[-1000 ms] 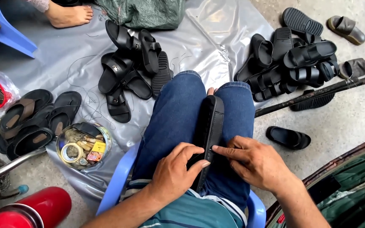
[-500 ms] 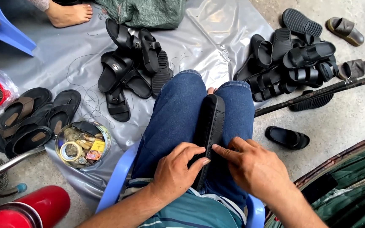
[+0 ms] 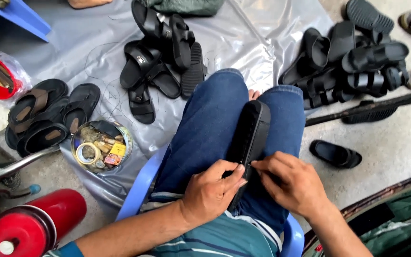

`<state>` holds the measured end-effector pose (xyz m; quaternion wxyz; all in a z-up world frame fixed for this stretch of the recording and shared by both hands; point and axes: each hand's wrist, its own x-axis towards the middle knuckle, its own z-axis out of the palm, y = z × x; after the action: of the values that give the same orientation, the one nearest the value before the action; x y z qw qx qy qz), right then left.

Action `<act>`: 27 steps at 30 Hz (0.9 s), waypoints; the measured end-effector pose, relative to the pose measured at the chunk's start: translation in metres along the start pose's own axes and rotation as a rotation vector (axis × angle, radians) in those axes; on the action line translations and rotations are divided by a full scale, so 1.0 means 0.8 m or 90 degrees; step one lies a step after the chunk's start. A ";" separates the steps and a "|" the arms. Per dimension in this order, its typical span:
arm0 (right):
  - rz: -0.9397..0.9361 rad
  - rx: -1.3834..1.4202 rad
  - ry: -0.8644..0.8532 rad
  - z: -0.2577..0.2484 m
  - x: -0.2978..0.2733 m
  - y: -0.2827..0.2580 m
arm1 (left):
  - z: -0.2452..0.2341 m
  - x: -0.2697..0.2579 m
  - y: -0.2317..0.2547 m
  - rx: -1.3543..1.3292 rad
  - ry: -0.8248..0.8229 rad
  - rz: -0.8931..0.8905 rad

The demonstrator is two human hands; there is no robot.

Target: Hand-sewing the sole of a black sandal using a needle and thread.

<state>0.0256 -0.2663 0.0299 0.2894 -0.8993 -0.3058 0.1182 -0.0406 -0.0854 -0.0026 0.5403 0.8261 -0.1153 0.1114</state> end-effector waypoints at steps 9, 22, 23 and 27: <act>0.052 -0.062 -0.001 0.001 0.001 -0.003 | -0.028 0.014 -0.013 0.062 -0.110 -0.022; -0.071 -0.147 0.024 0.002 -0.009 -0.002 | -0.050 0.037 -0.024 -0.361 -0.328 -0.294; -0.074 -0.137 0.023 0.004 -0.009 0.000 | -0.047 0.042 -0.019 -0.027 -0.317 -0.173; -0.060 -0.143 0.031 0.006 -0.008 -0.002 | -0.033 0.046 -0.026 0.109 -0.227 -0.168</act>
<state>0.0175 -0.2671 0.0272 0.1997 -0.9134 -0.3516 0.0478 -0.0008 -0.0559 0.0014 0.4490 0.8835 -0.0902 -0.0982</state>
